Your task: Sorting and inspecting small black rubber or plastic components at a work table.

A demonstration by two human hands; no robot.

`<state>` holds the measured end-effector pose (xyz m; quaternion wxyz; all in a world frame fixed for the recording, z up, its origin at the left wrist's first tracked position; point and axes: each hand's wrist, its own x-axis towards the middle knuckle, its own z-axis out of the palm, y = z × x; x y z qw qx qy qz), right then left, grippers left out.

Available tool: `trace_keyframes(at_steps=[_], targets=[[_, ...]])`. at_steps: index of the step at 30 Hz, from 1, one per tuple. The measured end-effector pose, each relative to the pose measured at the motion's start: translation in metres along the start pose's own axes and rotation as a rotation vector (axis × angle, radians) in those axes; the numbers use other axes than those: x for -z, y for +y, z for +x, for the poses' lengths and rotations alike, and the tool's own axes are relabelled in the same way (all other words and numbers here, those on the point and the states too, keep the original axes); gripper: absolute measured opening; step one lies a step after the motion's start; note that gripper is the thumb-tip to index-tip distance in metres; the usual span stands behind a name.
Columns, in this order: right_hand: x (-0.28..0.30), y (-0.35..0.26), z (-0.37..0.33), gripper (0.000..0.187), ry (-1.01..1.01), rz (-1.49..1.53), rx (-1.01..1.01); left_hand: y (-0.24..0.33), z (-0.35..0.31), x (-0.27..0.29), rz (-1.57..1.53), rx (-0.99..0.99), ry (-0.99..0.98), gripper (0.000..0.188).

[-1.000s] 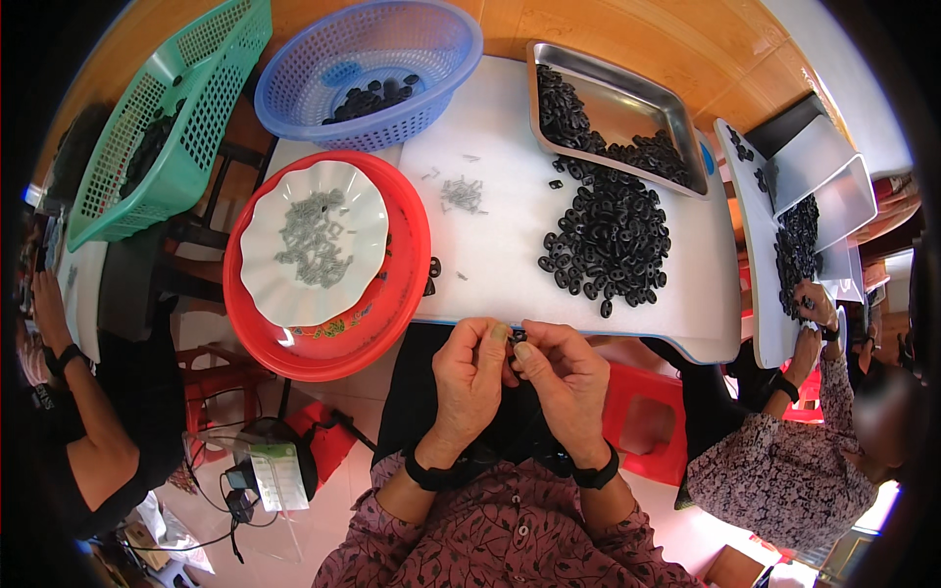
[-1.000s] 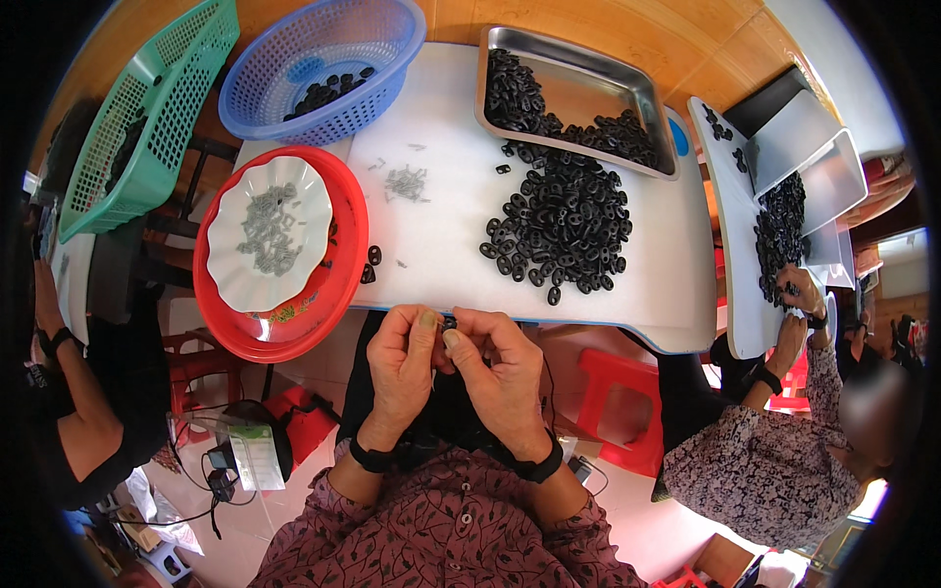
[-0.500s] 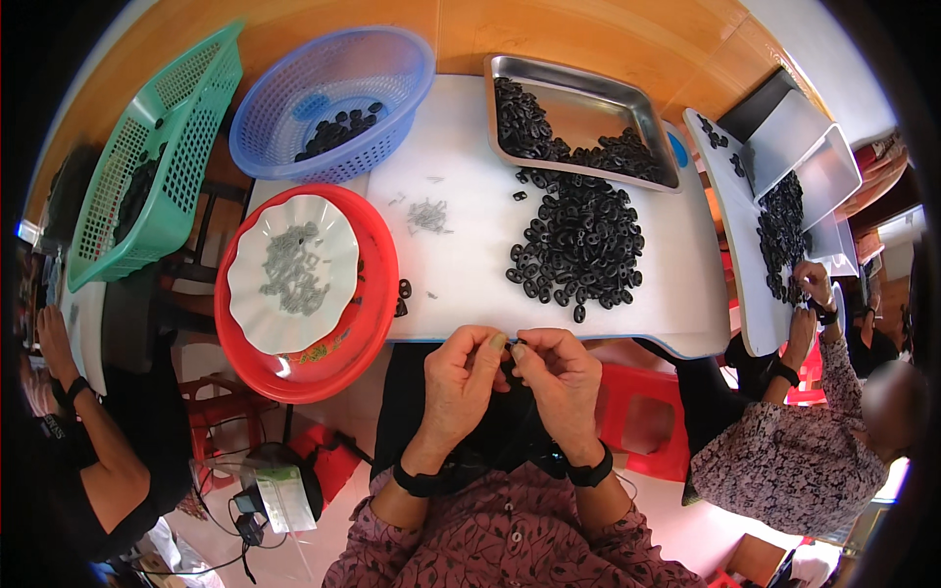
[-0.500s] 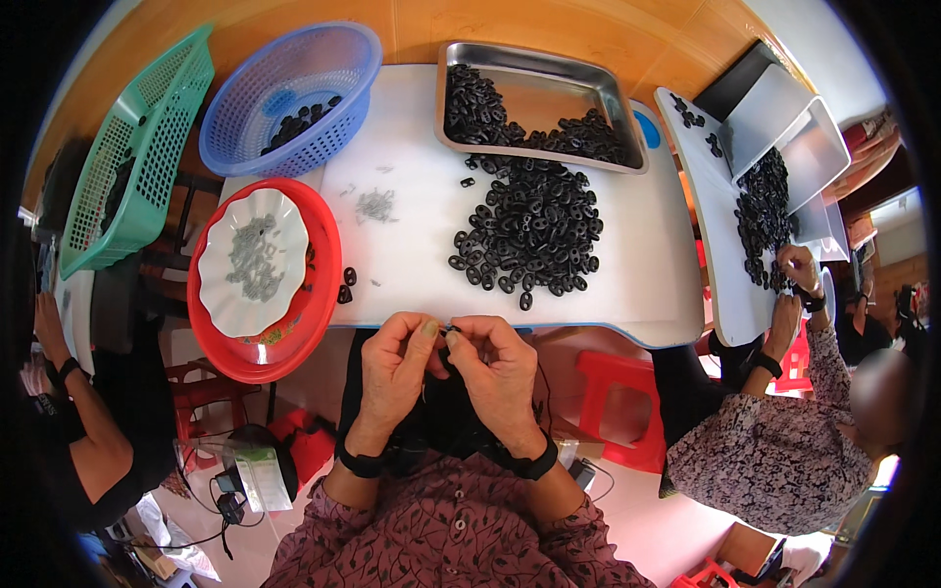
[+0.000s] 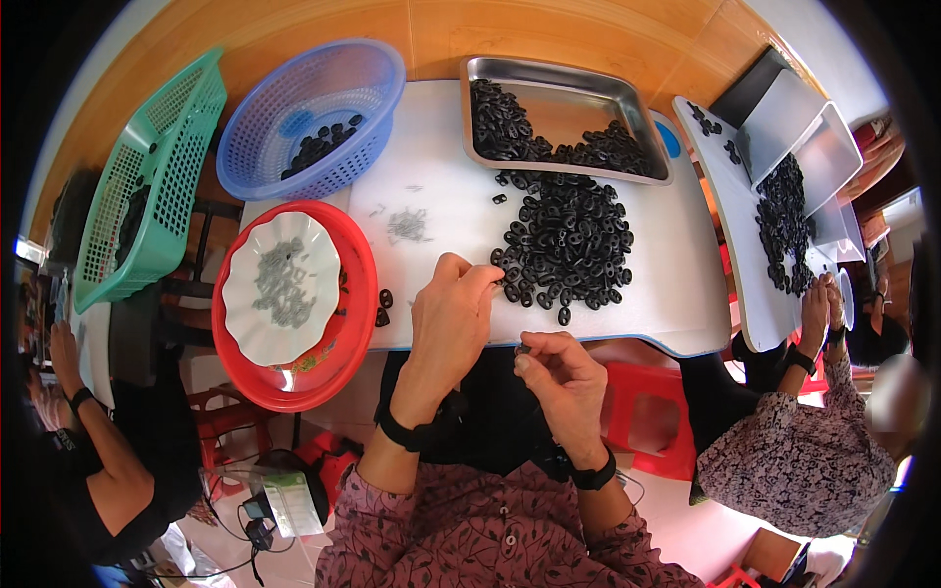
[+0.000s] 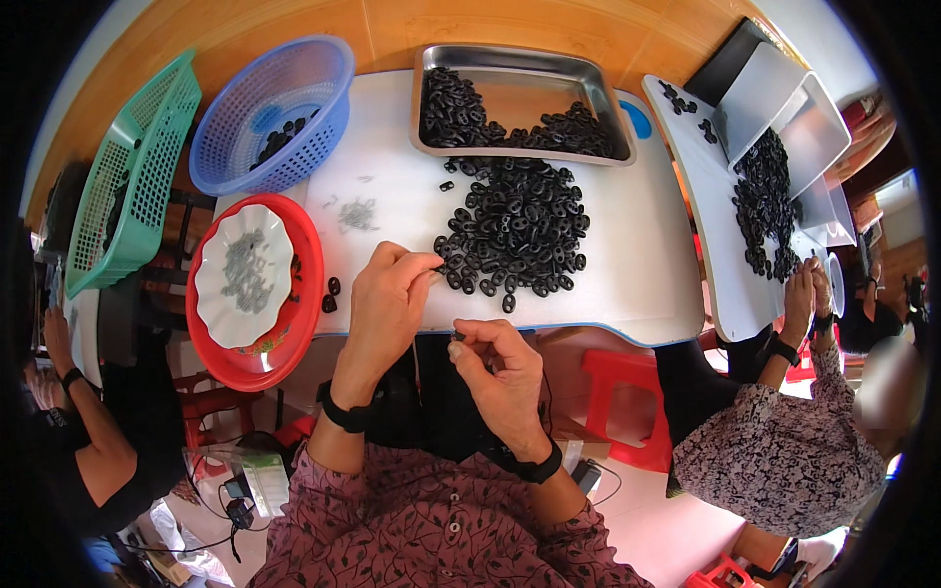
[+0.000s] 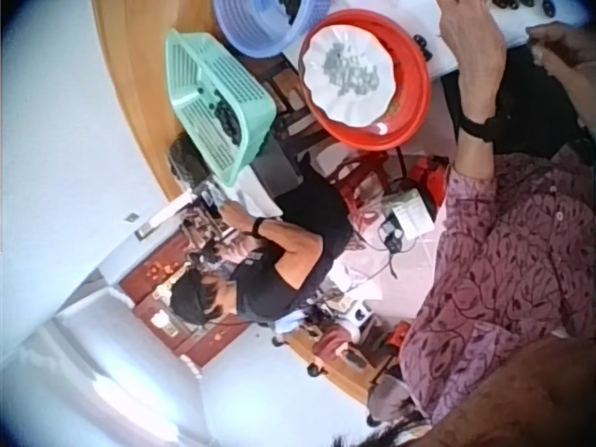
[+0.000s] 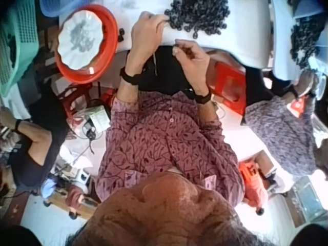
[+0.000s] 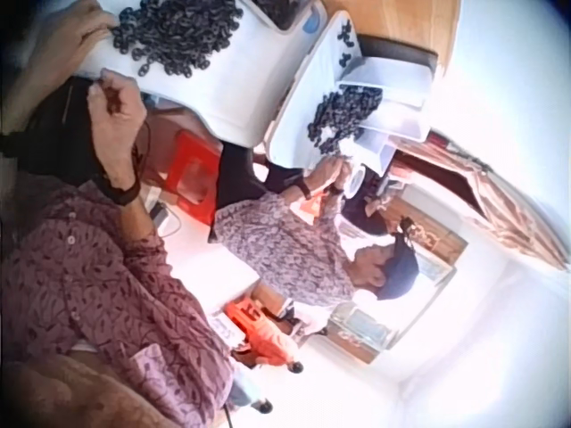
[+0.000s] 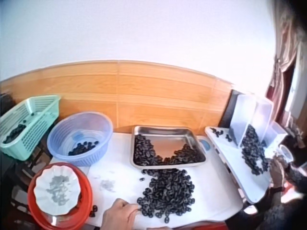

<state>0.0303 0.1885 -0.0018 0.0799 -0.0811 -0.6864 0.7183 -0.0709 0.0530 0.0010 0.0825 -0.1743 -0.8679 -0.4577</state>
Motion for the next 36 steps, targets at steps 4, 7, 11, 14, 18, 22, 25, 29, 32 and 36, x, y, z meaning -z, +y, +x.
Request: trace_keyframes(at_steps=[4, 7, 11, 14, 18, 22, 25, 29, 32, 36], targets=[[0.001, 0.001, 0.001, 0.024, -0.008, 0.001, 0.027, -0.001, 0.007, -0.005, 0.141, 0.015, -0.101, 0.016], [0.002, 0.003, 0.001, 0.023, -0.020, -0.017, 0.038, -0.001, 0.010, -0.005, 0.169, 0.022, -0.135, 0.016], [0.000, 0.004, 0.002, 0.018, -0.029, 0.006, -0.031, -0.001, 0.008, -0.006, 0.231, 0.001, -0.113, 0.014], [0.000, 0.007, 0.005, 0.015, 0.002, -0.080, 0.055, -0.001, 0.003, -0.003, 0.227, -0.036, -0.146, 0.018], [-0.002, 0.007, 0.007, 0.012, 0.052, -0.154, 0.146, -0.001, -0.003, -0.001, 0.256, -0.104, -0.174, 0.019], [-0.004, 0.007, 0.006, 0.010, 0.030, -0.172, 0.119, 0.004, -0.009, 0.003, 0.268, -0.135, -0.127, 0.020], [-0.006, 0.007, 0.005, 0.012, 0.042, -0.113, 0.074, 0.005, -0.014, 0.009, 0.106, -0.086, -0.079, 0.020], [-0.010, 0.003, 0.004, 0.016, 0.071, -0.031, 0.007, -0.004, -0.025, 0.011, -0.564, 0.226, -0.086, 0.022], [-0.014, -0.004, 0.004, 0.017, 0.084, 0.019, -0.023, -0.003, -0.031, 0.016, -0.910, 0.355, -0.088, 0.026], [-0.017, -0.011, 0.006, 0.020, 0.081, 0.062, -0.045, -0.008, -0.040, 0.021, -0.971, 0.401, -0.162, 0.029]])
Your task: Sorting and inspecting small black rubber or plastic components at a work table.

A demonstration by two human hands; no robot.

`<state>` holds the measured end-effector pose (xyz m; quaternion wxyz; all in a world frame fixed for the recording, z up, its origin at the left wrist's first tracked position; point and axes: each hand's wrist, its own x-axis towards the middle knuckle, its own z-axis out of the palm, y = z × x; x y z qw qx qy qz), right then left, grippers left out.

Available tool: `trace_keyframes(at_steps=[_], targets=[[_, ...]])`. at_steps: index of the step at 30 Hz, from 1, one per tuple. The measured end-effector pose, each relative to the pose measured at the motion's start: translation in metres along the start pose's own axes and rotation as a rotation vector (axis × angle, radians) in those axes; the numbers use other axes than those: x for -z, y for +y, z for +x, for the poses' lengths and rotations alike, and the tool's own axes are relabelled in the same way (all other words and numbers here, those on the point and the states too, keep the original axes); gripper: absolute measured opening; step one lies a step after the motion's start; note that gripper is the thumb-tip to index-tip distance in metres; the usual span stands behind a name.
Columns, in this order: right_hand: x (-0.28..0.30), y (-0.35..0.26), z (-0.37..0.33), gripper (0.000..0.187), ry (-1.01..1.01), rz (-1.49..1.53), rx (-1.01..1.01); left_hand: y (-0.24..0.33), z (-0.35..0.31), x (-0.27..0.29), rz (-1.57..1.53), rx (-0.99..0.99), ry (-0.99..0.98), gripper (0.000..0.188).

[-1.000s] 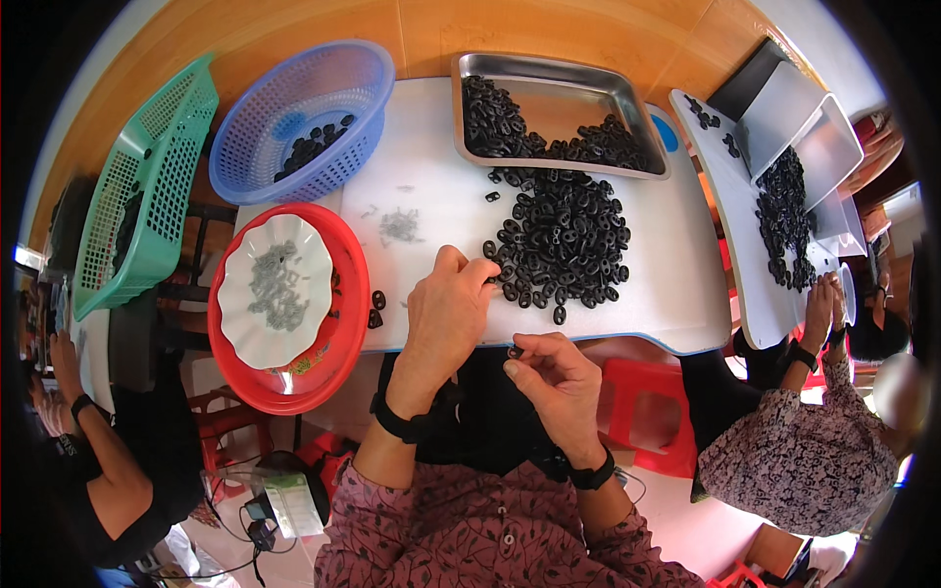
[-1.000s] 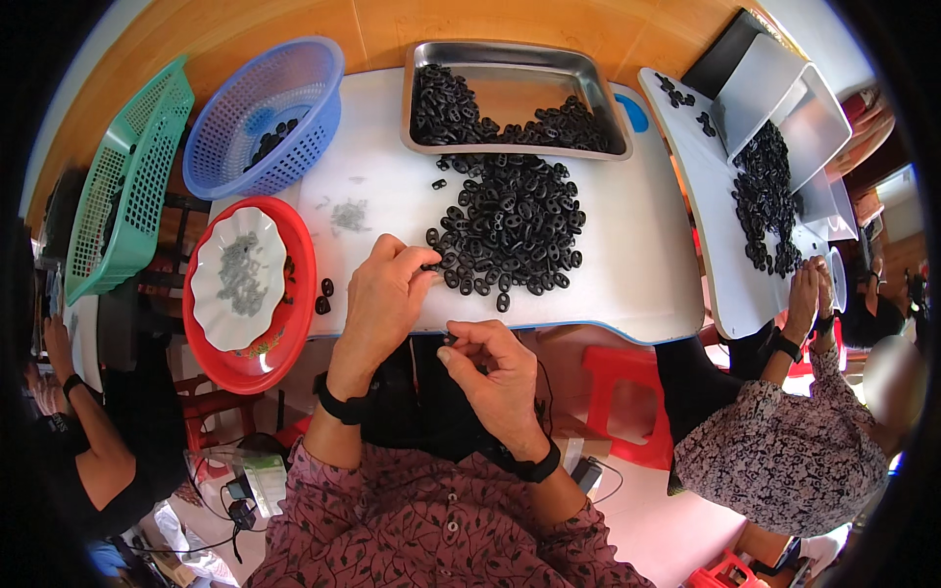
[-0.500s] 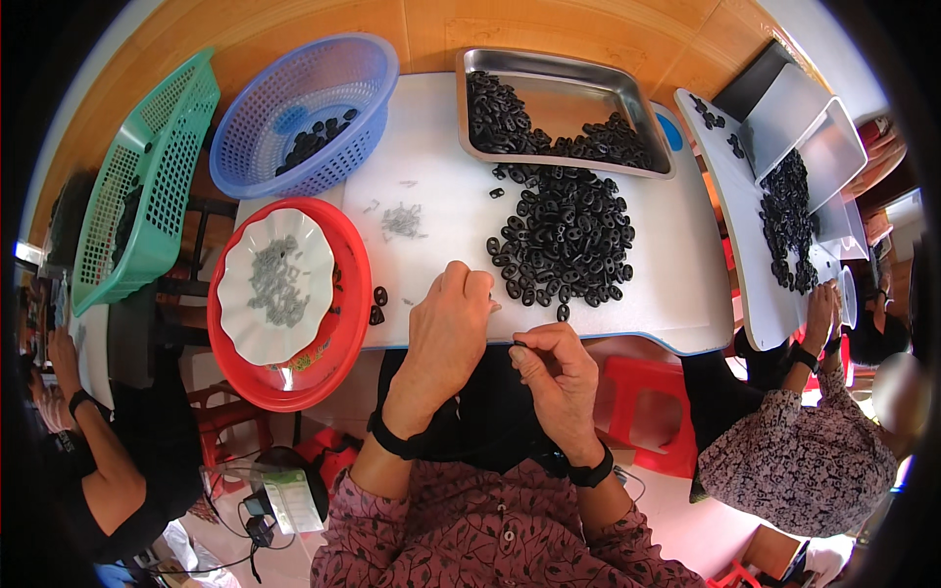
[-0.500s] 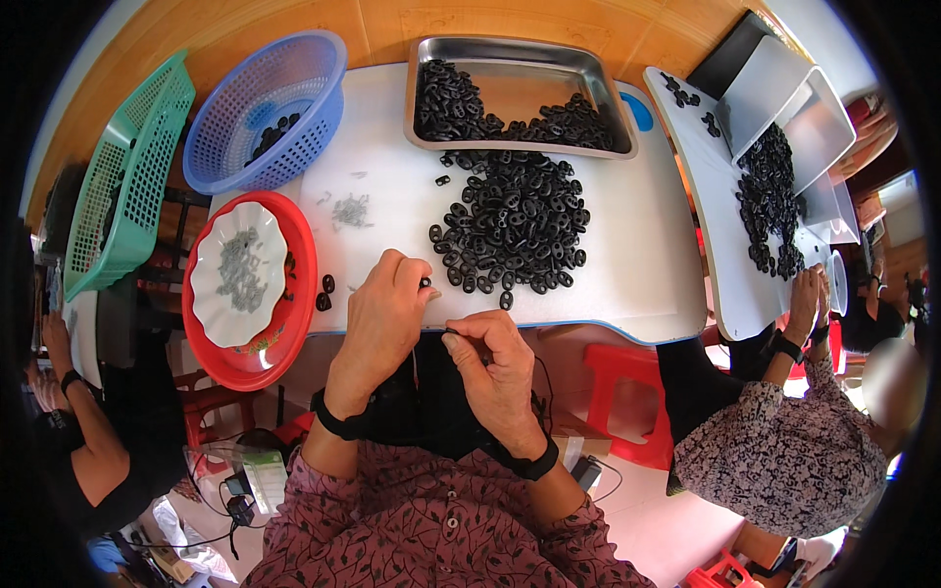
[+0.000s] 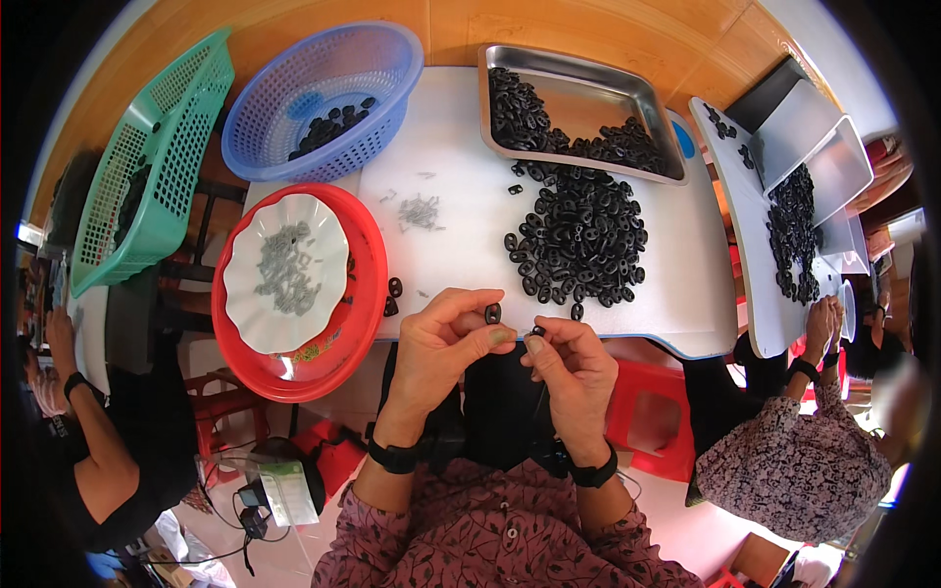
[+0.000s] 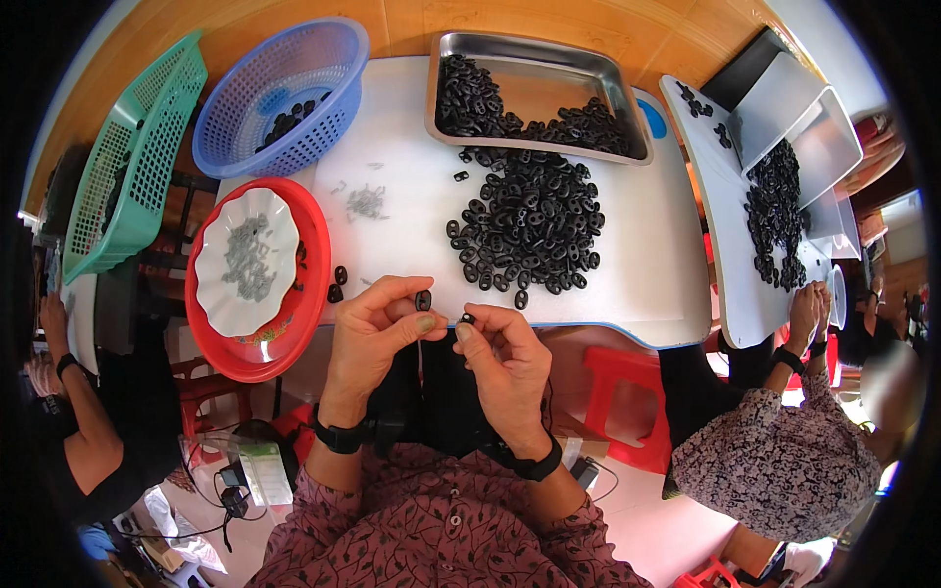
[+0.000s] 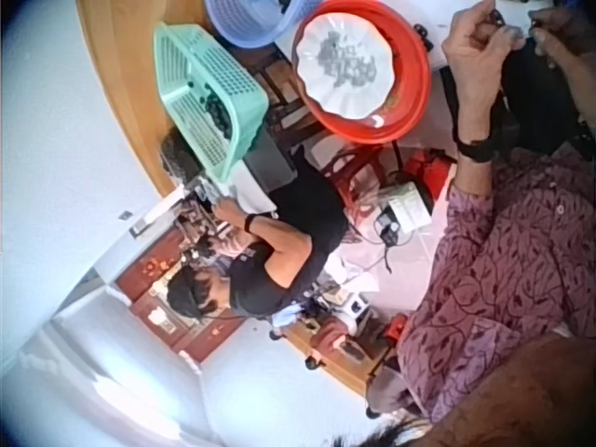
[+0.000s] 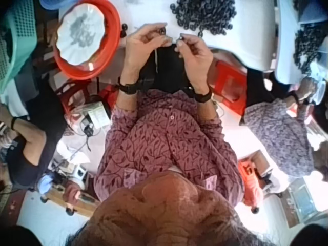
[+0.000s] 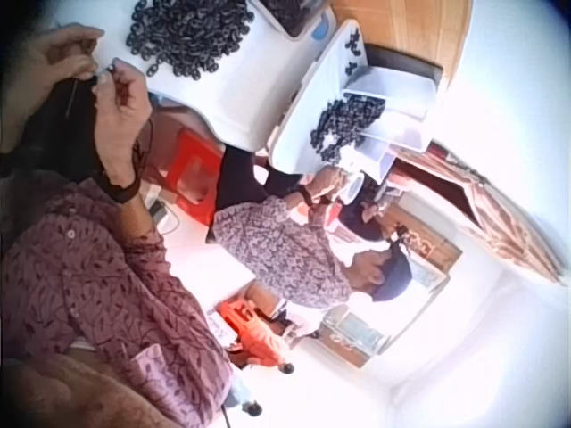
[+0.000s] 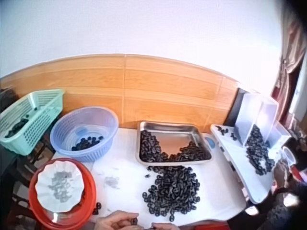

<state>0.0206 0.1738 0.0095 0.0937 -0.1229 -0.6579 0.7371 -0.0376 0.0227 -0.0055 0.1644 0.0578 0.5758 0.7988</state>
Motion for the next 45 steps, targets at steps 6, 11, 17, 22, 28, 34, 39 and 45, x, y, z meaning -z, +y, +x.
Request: trace_keyframes(at_steps=[6, 11, 17, 22, 28, 34, 39, 45], targets=[[-0.003, -0.008, -0.001, 0.020, -0.028, 0.026, -0.026, -0.009, -0.008, 0.005, -0.196, 0.031, -0.040, 0.032], [-0.007, -0.016, -0.004, 0.019, -0.071, 0.023, -0.071, -0.015, -0.013, 0.007, -0.221, 0.005, -0.029, 0.033], [-0.011, -0.016, -0.003, 0.018, -0.067, 0.078, -0.058, -0.016, -0.014, 0.004, -0.245, -0.007, -0.032, 0.033], [-0.008, -0.021, -0.003, 0.016, -0.128, 0.070, -0.085, -0.016, -0.016, 0.002, -0.199, -0.034, -0.022, 0.033], [-0.007, -0.017, -0.002, 0.016, -0.131, 0.098, -0.096, -0.013, -0.017, 0.001, -0.154, -0.029, -0.015, 0.034], [-0.006, -0.017, -0.001, 0.015, -0.118, 0.090, -0.107, -0.012, -0.017, 0.001, -0.145, -0.023, -0.012, 0.034], [-0.005, -0.016, 0.000, 0.014, -0.117, 0.048, -0.122, -0.011, -0.017, 0.001, -0.105, -0.026, -0.014, 0.034], [-0.005, -0.016, 0.001, 0.016, -0.137, 0.049, -0.138, -0.008, -0.018, 0.001, -0.058, -0.019, -0.024, 0.033]])
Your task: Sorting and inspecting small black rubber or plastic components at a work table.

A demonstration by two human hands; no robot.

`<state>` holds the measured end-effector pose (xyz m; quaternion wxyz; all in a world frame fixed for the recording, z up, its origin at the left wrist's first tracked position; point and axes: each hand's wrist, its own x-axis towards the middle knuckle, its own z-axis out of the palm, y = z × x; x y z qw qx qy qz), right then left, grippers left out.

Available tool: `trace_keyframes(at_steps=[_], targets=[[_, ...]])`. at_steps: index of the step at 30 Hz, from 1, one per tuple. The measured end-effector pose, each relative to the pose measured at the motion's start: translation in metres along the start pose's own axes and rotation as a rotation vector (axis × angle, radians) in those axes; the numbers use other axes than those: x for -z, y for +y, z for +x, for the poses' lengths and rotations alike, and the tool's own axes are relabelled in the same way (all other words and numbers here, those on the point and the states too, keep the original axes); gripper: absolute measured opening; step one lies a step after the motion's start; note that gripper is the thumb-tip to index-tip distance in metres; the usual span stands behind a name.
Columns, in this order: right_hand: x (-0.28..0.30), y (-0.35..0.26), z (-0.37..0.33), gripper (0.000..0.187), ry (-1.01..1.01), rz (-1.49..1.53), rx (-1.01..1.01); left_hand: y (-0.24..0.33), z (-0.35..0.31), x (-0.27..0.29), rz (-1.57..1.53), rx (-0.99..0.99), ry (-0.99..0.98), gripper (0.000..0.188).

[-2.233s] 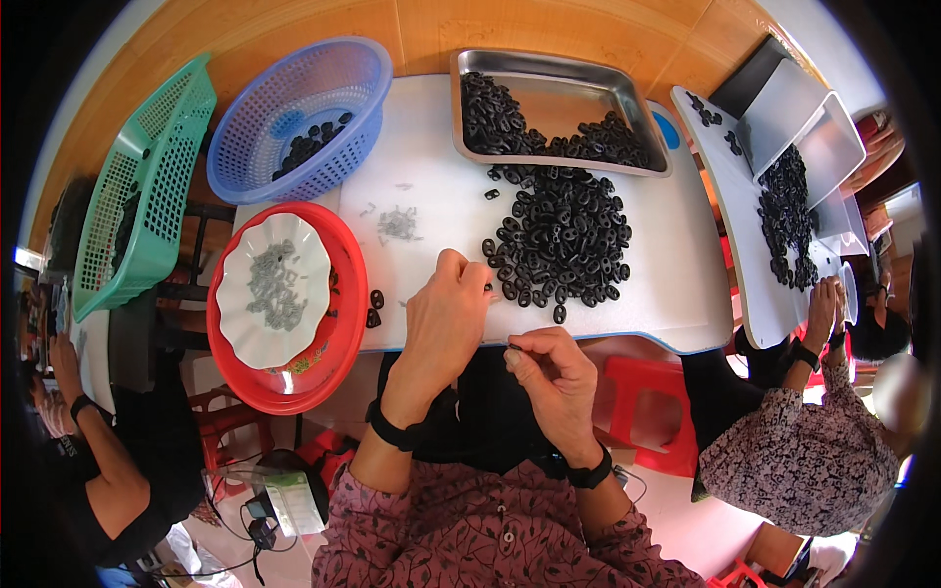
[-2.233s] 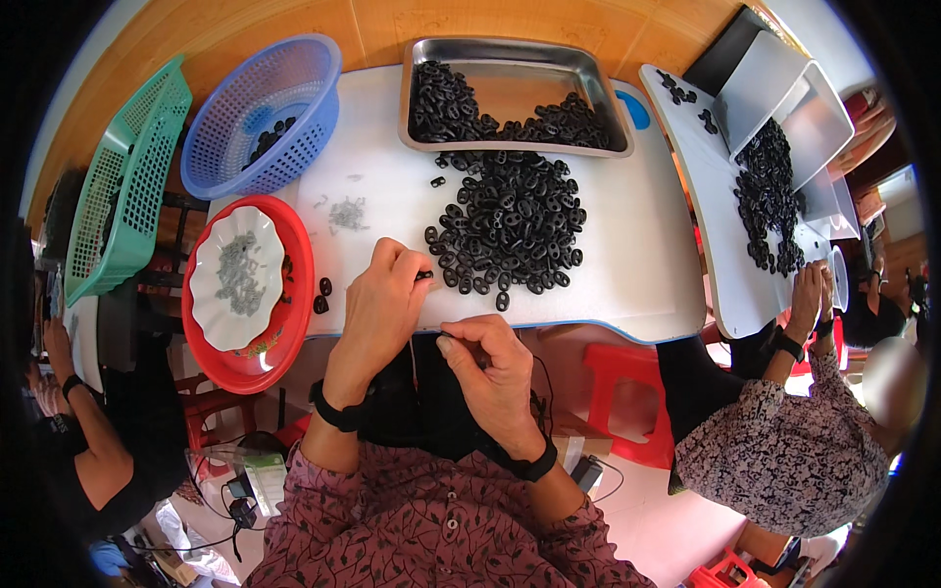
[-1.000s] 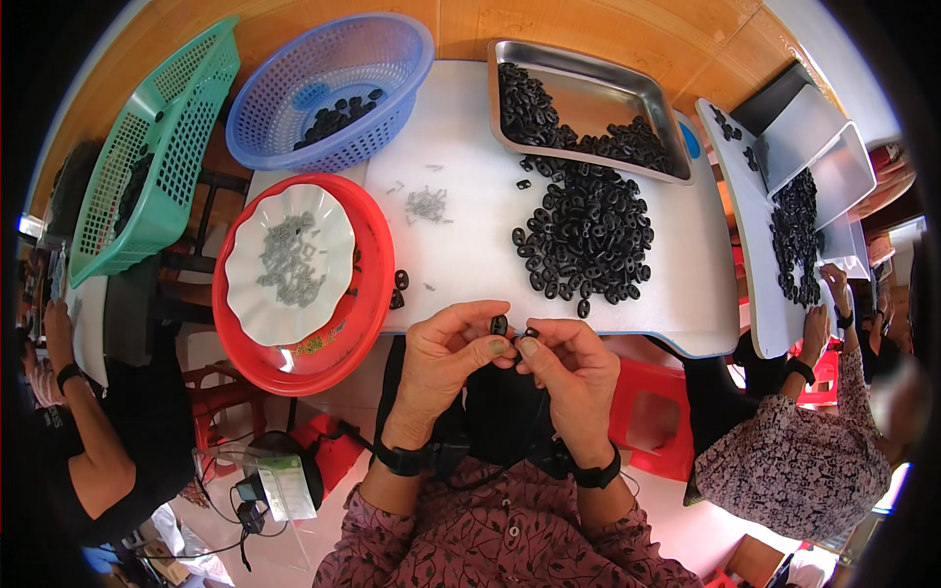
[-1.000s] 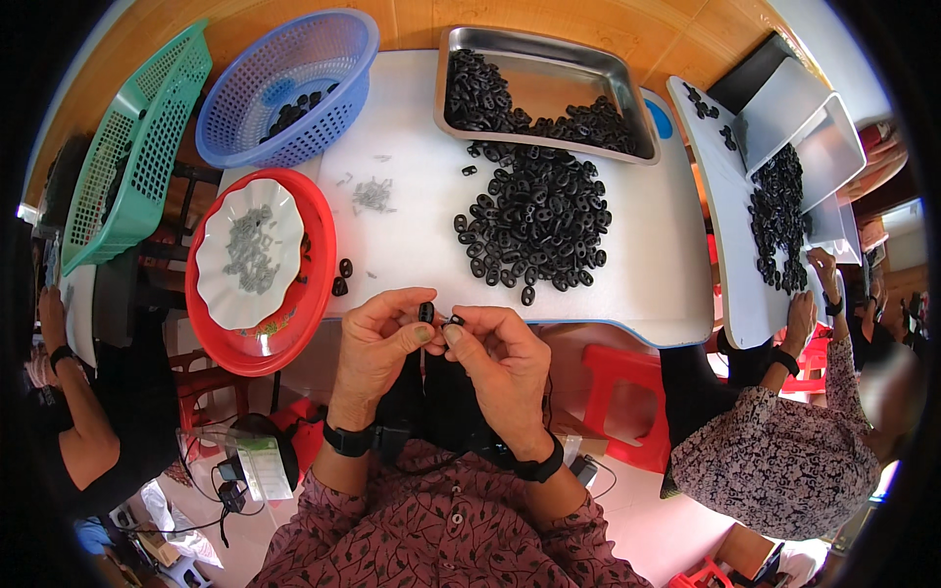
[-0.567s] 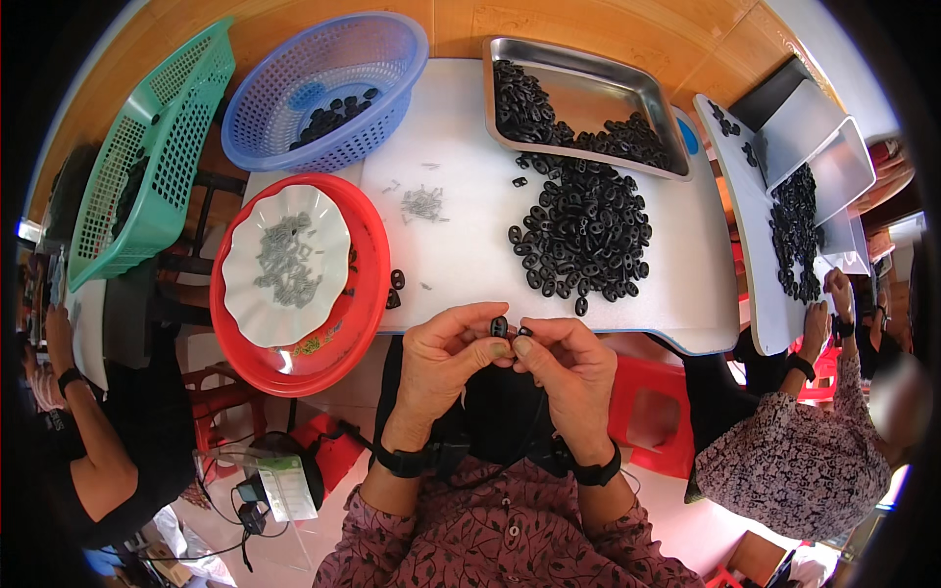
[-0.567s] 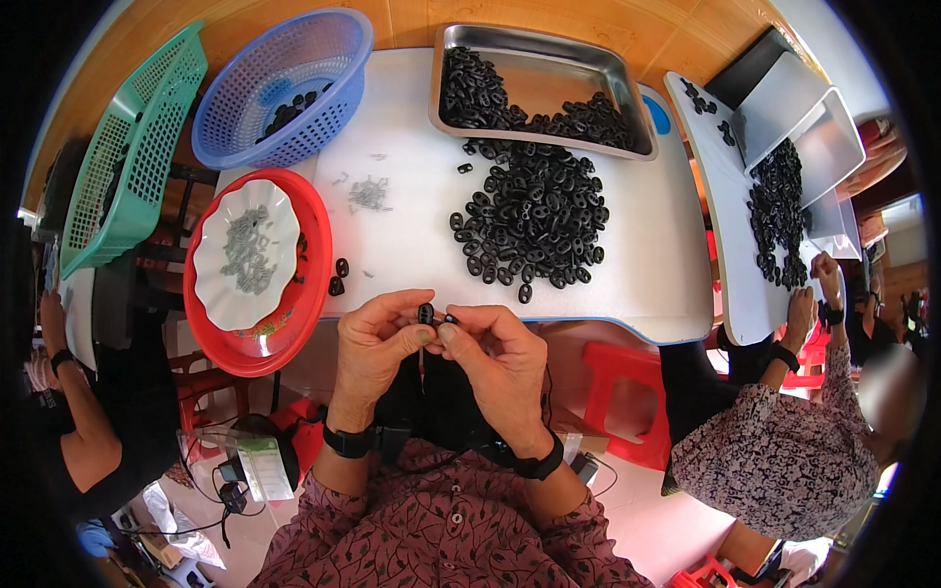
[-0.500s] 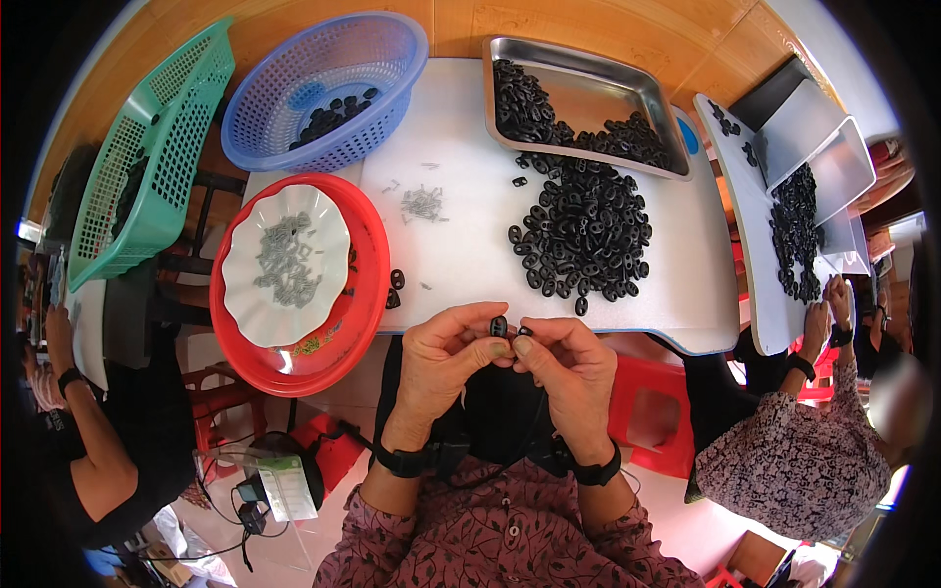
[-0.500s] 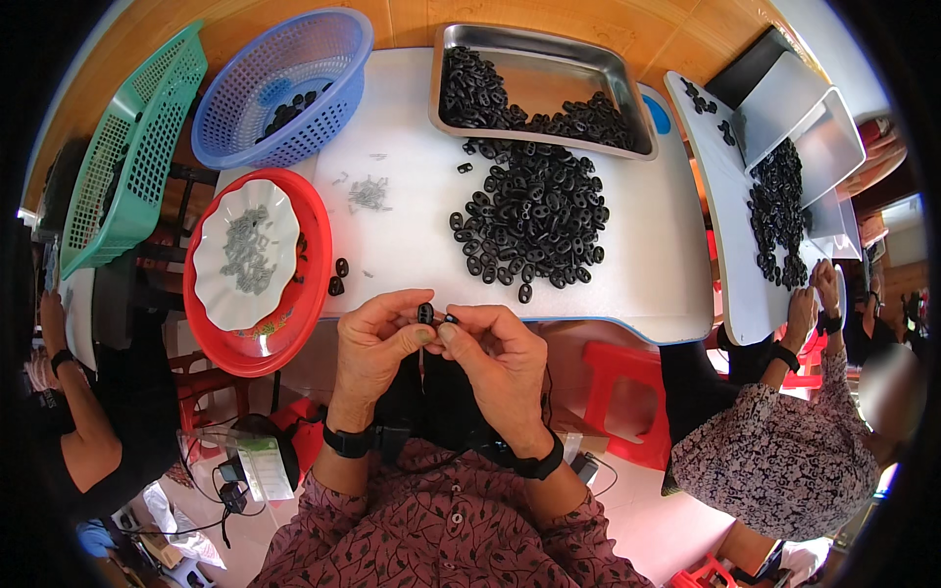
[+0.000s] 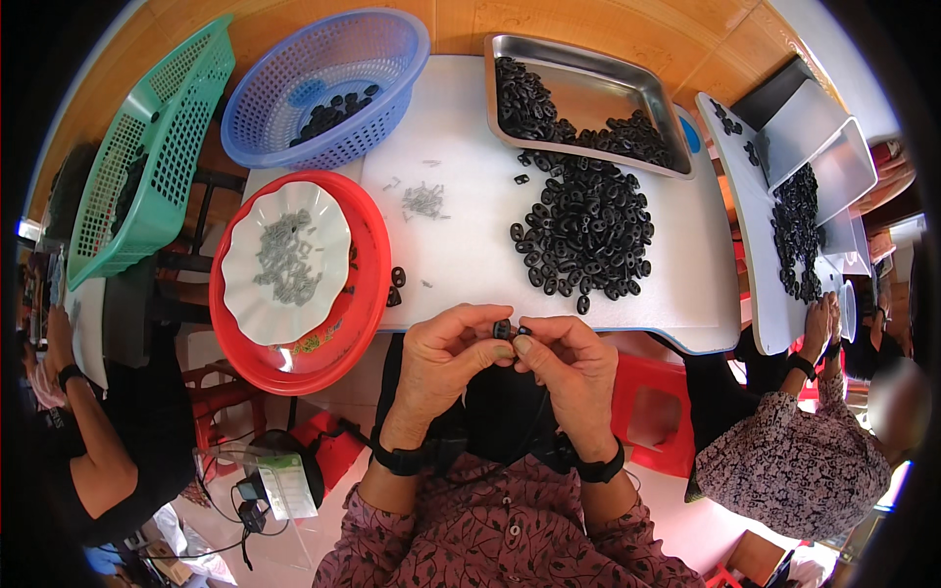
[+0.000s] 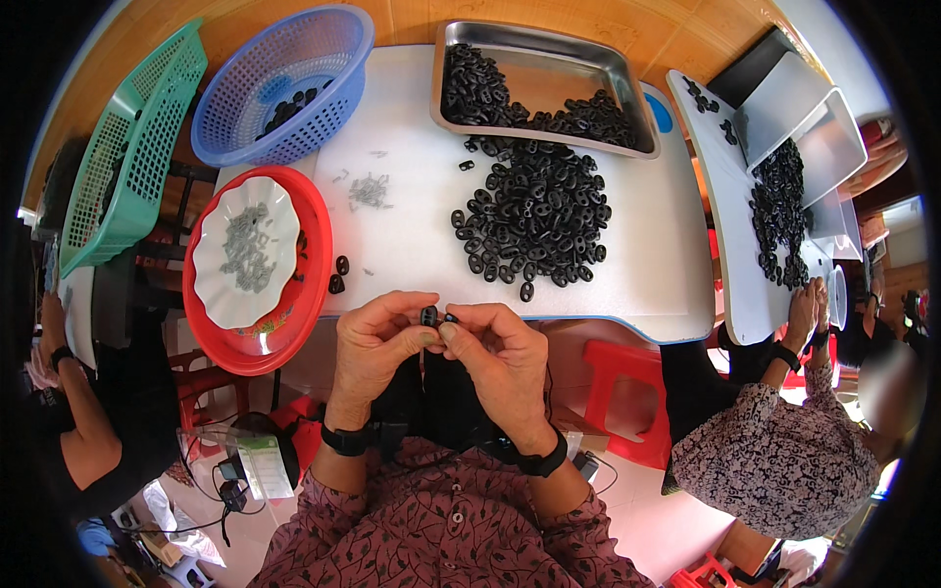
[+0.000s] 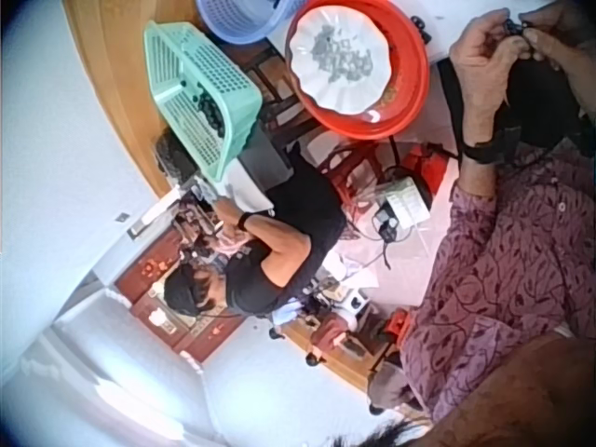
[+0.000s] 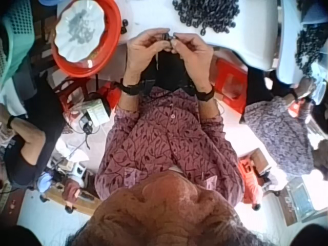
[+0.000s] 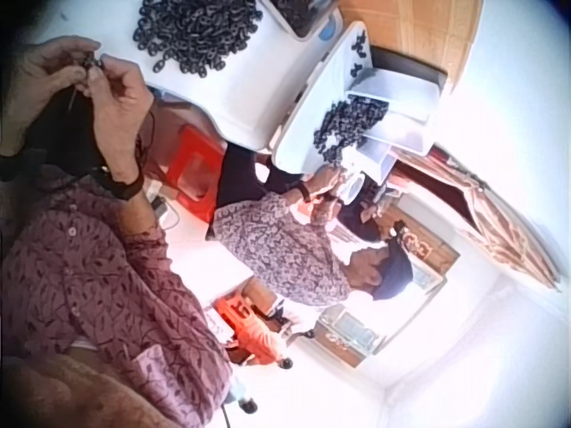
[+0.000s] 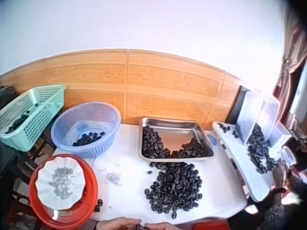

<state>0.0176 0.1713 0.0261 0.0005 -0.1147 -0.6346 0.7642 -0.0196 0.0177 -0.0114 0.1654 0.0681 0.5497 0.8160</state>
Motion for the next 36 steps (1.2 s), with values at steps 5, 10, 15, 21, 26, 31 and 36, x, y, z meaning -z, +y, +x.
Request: trace_keyframes(at_steps=[5, 10, 15, 21, 26, 31, 36], targets=[[0.0022, 0.0031, 0.0014, 0.016, 0.009, -0.068, -0.007, 0.0007, 0.0022, -0.0011, 0.083, -0.105, -0.024, 0.032], [0.0029, 0.0039, 0.0019, 0.017, -0.002, -0.084, -0.036, -0.0002, 0.0017, 0.0008, 0.093, -0.089, -0.024, 0.032], [0.0024, 0.0038, 0.0017, 0.016, -0.002, -0.069, -0.042, 0.0020, 0.0017, 0.0024, 0.125, -0.078, -0.034, 0.032], [0.0030, 0.0052, 0.0019, 0.016, -0.004, -0.069, -0.044, 0.0017, 0.0018, 0.0019, 0.170, -0.127, -0.032, 0.032], [0.0036, 0.0045, 0.0022, 0.015, -0.011, -0.055, -0.050, 0.0041, 0.0014, 0.0029, 0.204, -0.088, -0.029, 0.031], [0.0045, 0.0033, 0.0024, 0.015, -0.010, -0.061, -0.062, 0.0059, 0.0012, 0.0039, 0.250, -0.093, -0.040, 0.029], [0.0069, 0.0033, 0.0026, 0.014, -0.041, -0.034, -0.061, 0.0056, 0.0011, 0.0063, 0.294, -0.123, -0.059, 0.027]])
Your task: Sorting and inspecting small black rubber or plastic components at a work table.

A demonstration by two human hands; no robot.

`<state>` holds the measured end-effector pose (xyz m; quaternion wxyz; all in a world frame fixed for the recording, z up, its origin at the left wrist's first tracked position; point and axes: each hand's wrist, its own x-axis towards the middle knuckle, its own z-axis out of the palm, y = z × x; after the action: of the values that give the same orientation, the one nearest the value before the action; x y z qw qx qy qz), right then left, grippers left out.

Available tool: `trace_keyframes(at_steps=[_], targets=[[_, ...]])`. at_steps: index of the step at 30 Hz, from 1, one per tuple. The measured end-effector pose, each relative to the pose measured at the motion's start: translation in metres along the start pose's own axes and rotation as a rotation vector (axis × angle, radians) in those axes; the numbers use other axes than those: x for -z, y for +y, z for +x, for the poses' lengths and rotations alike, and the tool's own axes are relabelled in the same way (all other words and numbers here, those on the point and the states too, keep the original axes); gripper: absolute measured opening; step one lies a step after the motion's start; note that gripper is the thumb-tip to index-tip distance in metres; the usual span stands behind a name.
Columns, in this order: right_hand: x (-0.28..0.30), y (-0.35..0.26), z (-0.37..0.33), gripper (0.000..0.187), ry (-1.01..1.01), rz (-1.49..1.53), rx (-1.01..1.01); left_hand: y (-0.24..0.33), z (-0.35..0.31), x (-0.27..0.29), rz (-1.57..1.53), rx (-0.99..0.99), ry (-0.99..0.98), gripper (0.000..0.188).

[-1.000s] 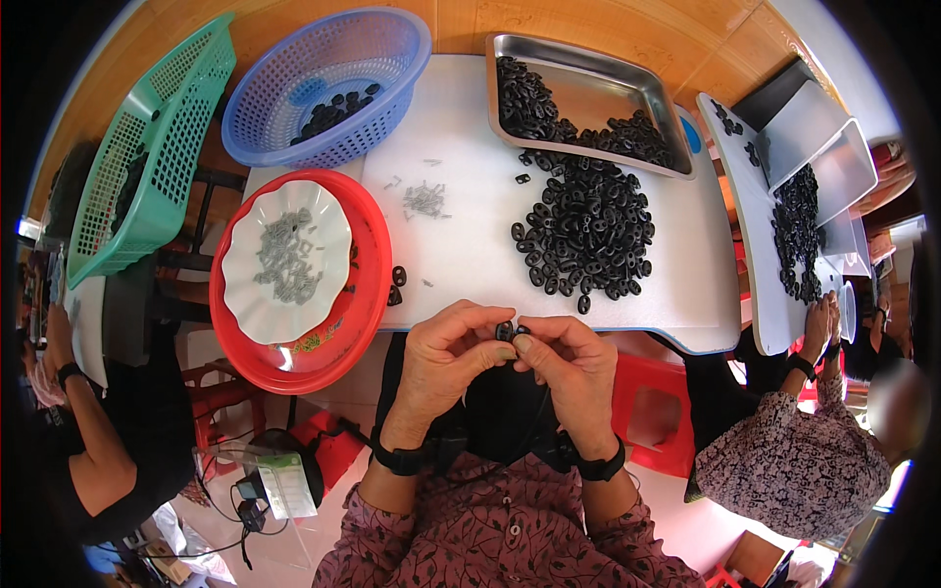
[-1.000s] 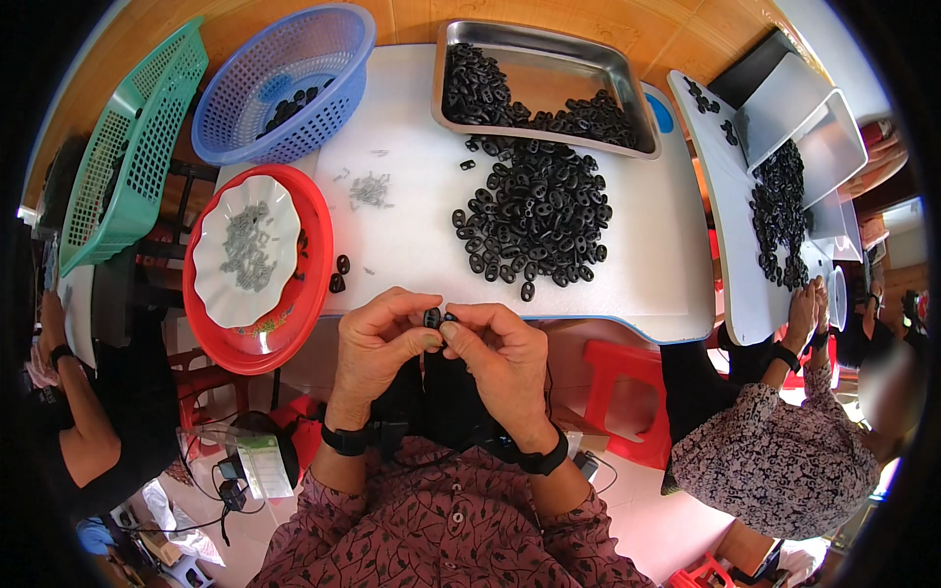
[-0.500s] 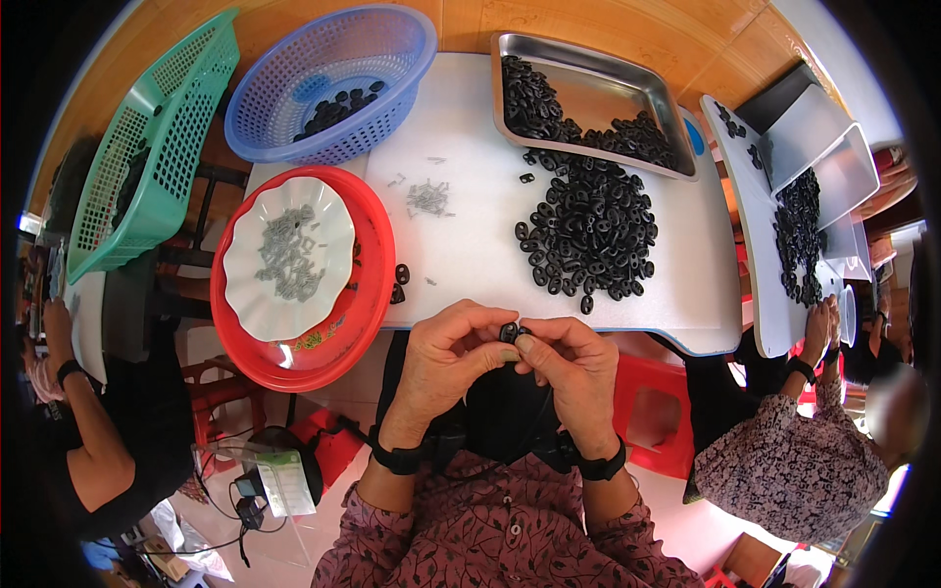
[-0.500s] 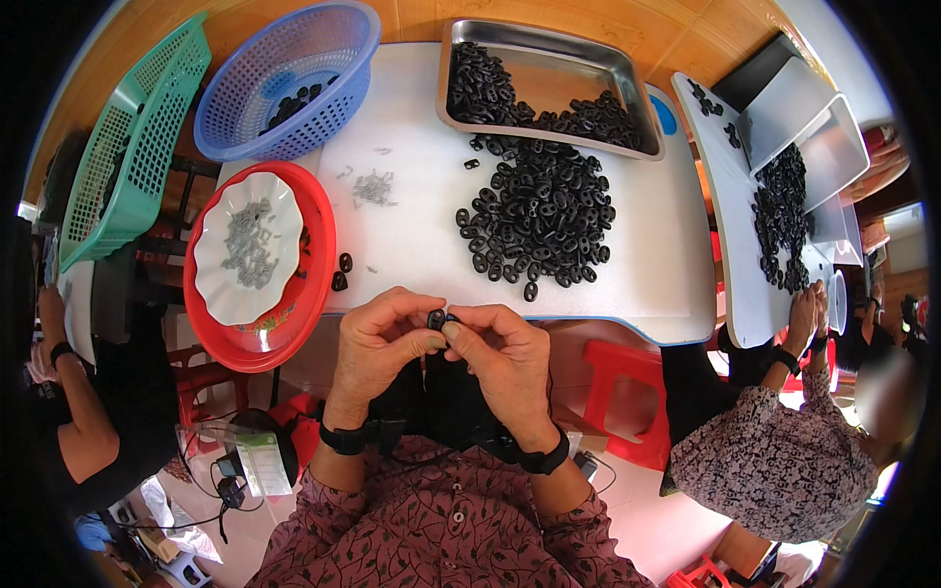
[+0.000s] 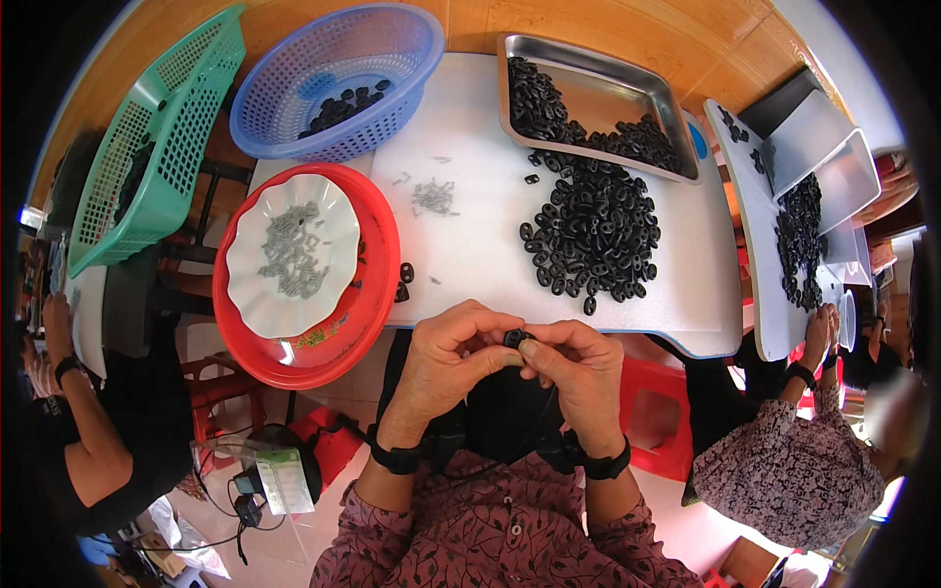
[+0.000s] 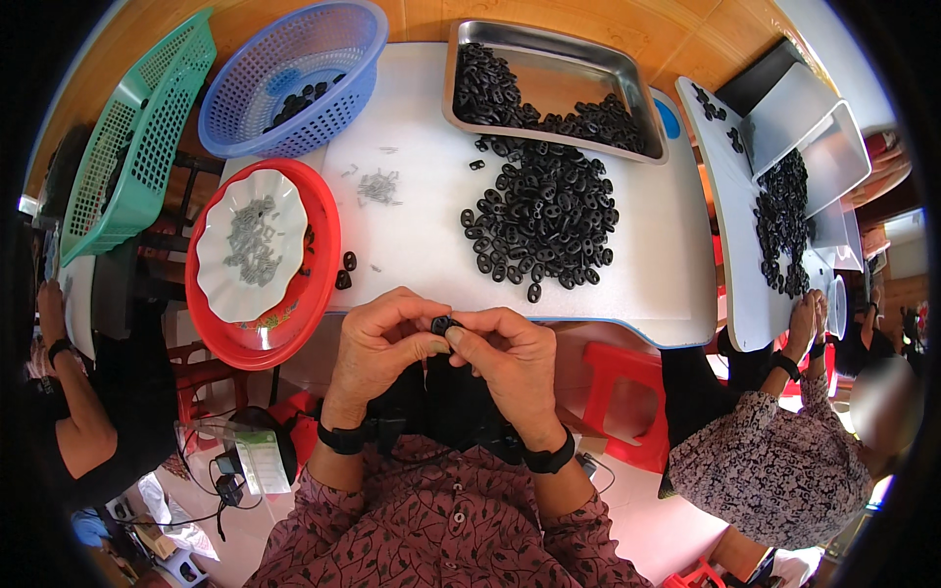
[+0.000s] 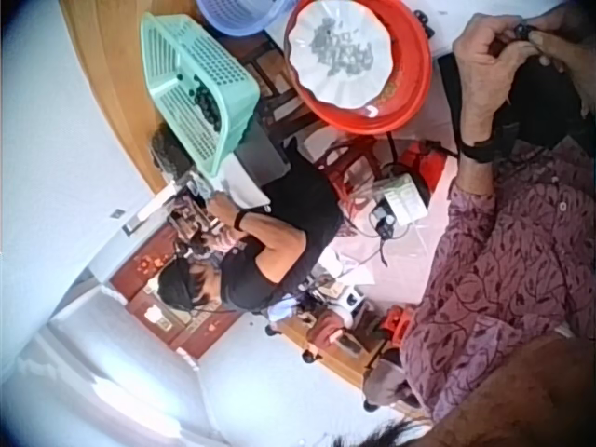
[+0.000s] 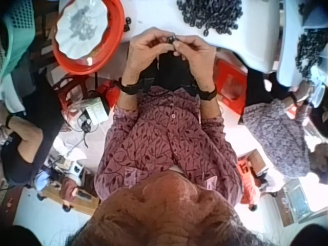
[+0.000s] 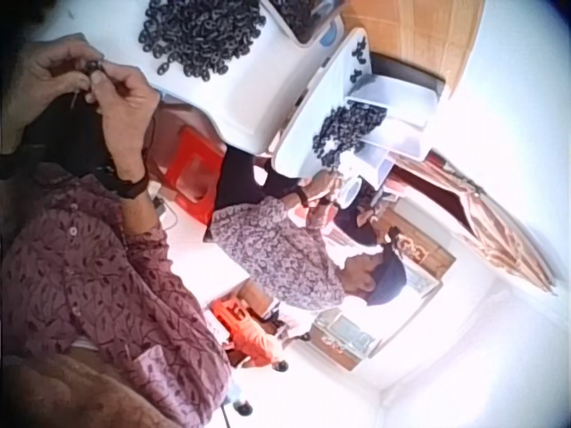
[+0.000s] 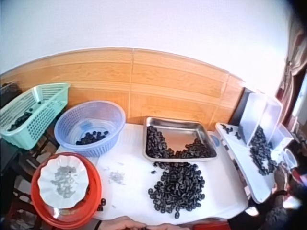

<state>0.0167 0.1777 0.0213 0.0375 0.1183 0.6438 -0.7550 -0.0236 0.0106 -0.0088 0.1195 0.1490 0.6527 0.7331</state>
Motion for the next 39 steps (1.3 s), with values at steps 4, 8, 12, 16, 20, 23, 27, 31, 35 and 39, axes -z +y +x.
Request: trace_keyframes(at_steps=[4, 8, 12, 16, 20, 23, 27, 31, 35, 39], targets=[[0.000, 0.000, 0.000, 0.014, -0.009, 0.016, -0.009, 0.002, 0.000, 0.000, 0.026, -0.036, 0.003, 0.027], [0.001, 0.000, 0.001, 0.014, -0.019, 0.021, -0.013, 0.006, 0.000, -0.001, 0.009, -0.014, 0.004, 0.027], [0.004, -0.002, 0.004, 0.013, -0.074, 0.021, -0.022, 0.005, -0.001, 0.000, 0.005, -0.012, 0.006, 0.028], [0.009, 0.000, 0.007, 0.011, -0.110, 0.060, -0.091, 0.002, -0.003, 0.002, -0.021, -0.010, 0.002, 0.027], [0.013, 0.005, 0.009, 0.008, -0.135, 0.109, -0.106, 0.002, -0.002, 0.001, -0.038, -0.015, -0.017, 0.025], [0.014, 0.006, 0.009, 0.008, -0.156, 0.142, -0.113, 0.004, -0.003, 0.000, -0.110, 0.021, -0.026, 0.024], [0.016, 0.004, 0.009, 0.009, -0.199, 0.190, -0.138, 0.005, -0.004, 0.000, -0.165, 0.043, -0.046, 0.025], [0.019, 0.005, 0.011, 0.009, -0.253, 0.251, -0.184, 0.004, -0.005, 0.002, -0.286, 0.051, -0.096, 0.026], [0.019, 0.006, 0.013, 0.009, -0.286, 0.282, -0.214, 0.006, -0.006, 0.004, -0.341, 0.102, -0.126, 0.025], [0.018, 0.007, 0.014, 0.008, -0.288, 0.274, -0.198, 0.007, -0.006, 0.006, -0.344, 0.121, -0.131, 0.025]])
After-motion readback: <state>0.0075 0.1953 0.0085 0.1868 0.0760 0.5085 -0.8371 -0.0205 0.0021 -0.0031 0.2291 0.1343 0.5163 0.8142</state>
